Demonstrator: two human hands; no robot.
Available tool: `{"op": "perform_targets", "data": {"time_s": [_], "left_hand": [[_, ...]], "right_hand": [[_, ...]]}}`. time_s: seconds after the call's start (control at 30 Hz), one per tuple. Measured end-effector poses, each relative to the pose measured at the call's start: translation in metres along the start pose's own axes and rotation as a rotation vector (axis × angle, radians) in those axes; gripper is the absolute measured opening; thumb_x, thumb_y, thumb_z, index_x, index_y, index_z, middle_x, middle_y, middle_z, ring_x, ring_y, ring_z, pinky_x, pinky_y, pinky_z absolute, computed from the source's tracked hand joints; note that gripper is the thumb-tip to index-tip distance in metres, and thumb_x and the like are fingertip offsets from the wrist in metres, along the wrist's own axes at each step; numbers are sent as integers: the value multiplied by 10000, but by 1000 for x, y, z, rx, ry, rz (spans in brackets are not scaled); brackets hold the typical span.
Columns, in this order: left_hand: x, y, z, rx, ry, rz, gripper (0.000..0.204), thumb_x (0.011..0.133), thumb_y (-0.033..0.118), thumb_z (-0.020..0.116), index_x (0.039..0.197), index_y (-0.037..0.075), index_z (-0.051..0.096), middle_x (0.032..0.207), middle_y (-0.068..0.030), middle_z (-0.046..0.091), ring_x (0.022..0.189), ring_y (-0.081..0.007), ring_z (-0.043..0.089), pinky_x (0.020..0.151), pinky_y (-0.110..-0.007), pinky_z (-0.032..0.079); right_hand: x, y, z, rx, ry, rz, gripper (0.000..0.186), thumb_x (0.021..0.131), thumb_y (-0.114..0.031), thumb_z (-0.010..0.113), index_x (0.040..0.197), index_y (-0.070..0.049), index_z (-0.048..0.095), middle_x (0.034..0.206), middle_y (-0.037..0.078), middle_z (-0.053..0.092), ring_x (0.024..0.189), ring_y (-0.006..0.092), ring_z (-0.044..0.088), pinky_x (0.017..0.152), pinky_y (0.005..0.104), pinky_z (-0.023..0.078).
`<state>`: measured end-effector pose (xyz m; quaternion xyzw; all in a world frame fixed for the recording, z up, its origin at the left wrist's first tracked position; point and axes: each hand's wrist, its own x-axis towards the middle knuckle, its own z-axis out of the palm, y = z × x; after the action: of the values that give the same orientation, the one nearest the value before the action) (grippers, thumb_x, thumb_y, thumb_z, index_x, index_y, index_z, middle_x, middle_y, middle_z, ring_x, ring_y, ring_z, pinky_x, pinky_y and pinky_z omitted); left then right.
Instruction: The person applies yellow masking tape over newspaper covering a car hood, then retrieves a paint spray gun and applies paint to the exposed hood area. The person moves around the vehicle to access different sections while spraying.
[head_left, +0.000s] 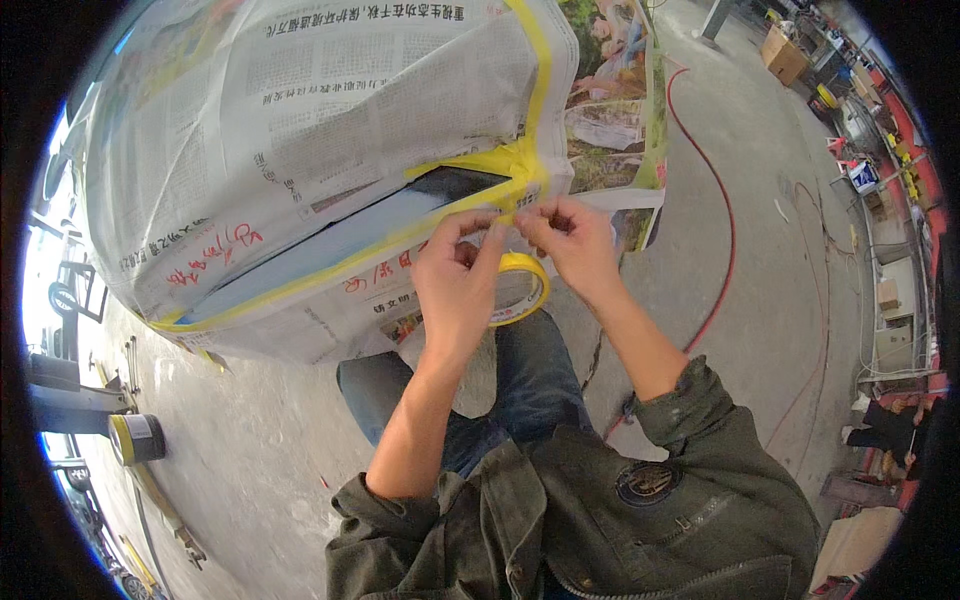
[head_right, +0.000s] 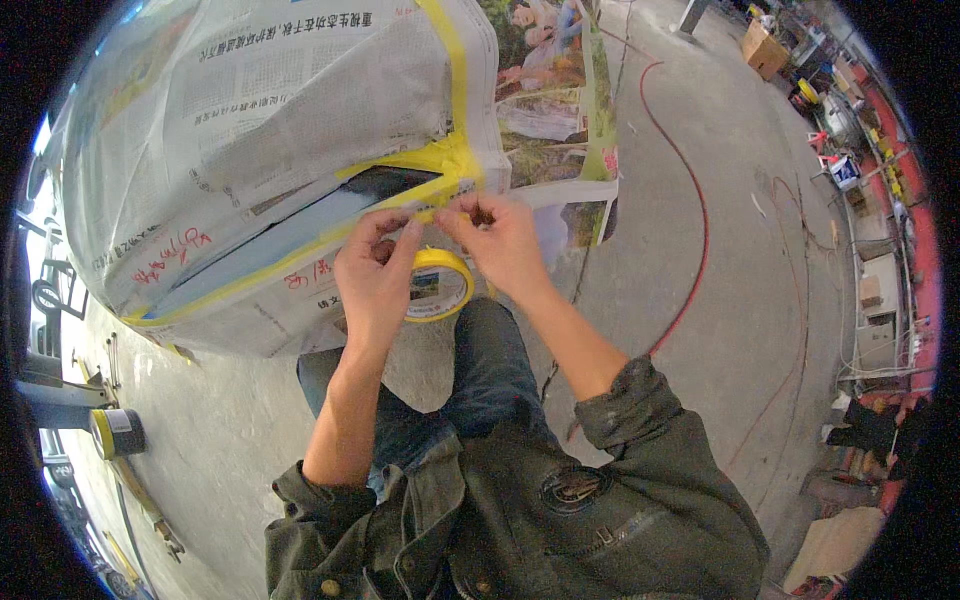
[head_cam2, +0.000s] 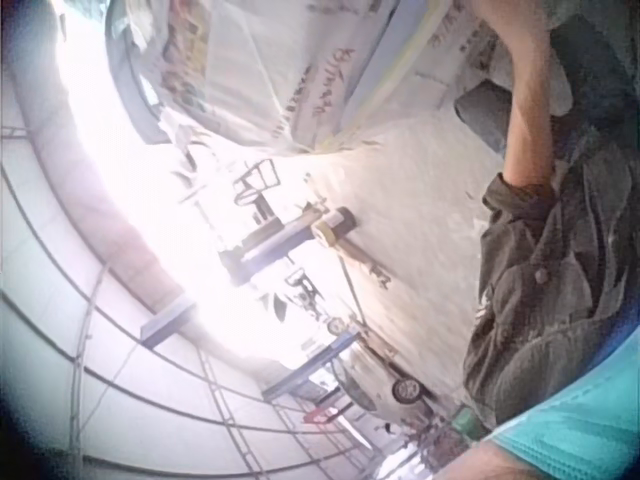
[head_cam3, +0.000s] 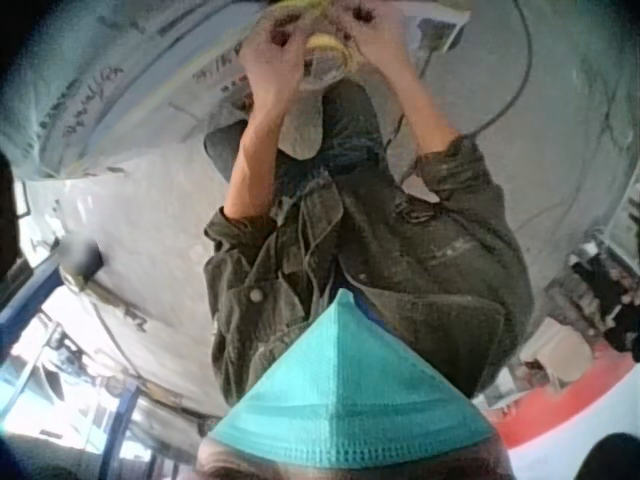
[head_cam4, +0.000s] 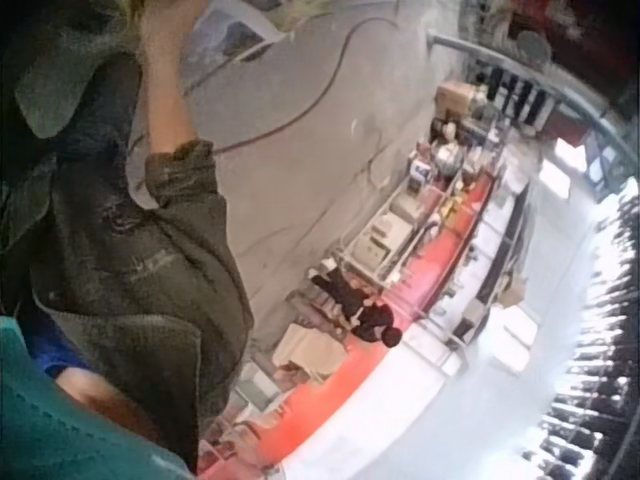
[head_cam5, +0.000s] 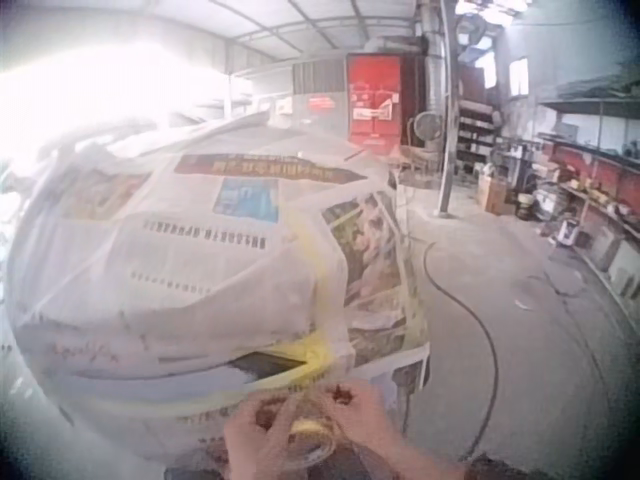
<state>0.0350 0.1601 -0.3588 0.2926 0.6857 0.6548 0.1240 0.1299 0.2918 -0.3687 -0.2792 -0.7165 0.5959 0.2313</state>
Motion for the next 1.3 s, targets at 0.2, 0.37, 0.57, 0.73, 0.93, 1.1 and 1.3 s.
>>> {"op": "perform_targets", "data": {"time_s": [0.2, 0.37, 0.57, 0.73, 0.93, 1.1, 1.3], "left_hand": [[14, 5, 11, 316, -35, 120, 518, 839, 70, 704, 1336, 74, 558, 1128, -138, 716, 635, -231, 625, 628, -339, 516], [6, -6, 24, 387, -63, 126, 706, 847, 61, 660, 1481, 88, 350, 1162, -136, 703, 791, -354, 698, 682, -433, 547], [15, -19, 16, 613, -124, 370, 488, 894, 61, 641, 1355, 26, 485, 1143, -156, 704, 628, -277, 631, 657, -381, 527], [40, -9, 25, 631, -230, 302, 333, 884, 17, 595, 1211, -14, 537, 1281, -205, 622, 879, -363, 674, 746, -435, 538], [55, -17, 26, 691, -226, 426, 300, 860, -4, 581, 1156, -15, 532, 1339, -211, 586, 1010, -393, 659, 774, -473, 550], [55, -15, 29, 743, -218, 434, 274, 858, 32, 596, 1121, -4, 526, 1371, -210, 565, 924, -414, 677, 714, -494, 565], [62, -12, 31, 841, -216, 481, 306, 868, 59, 587, 1151, -23, 503, 1438, -192, 526, 800, -425, 705, 658, -503, 584]], "right_hand": [[42, -9, 10, 11, 241, -128, 201, 887, -162, 751, 948, 29, 740, 741, 21, 685, 639, 65, 581, 582, 236, 466], [63, 5, 21, 45, 331, -169, 241, 854, -196, 768, 927, 34, 757, 741, 78, 716, 639, 84, 620, 585, 255, 488], [73, 14, 23, 18, 409, -138, 305, 814, -250, 779, 904, 40, 759, 714, 117, 720, 624, 134, 656, 587, 303, 517], [80, 11, 23, -120, 487, -169, 314, 787, -287, 799, 882, 11, 767, 710, 132, 718, 617, 203, 676, 601, 340, 527], [82, 10, 25, -308, 503, -252, 266, 829, -239, 788, 909, 13, 764, 702, 115, 716, 593, 157, 652, 587, 299, 504], [80, 9, 24, -343, 473, -262, 229, 844, -215, 768, 925, -1, 765, 719, 135, 720, 601, 179, 679, 600, 303, 521], [77, 7, 20, -325, 431, -294, 240, 841, -246, 720, 929, -26, 762, 768, 187, 704, 696, 344, 696, 646, 413, 538]]}}
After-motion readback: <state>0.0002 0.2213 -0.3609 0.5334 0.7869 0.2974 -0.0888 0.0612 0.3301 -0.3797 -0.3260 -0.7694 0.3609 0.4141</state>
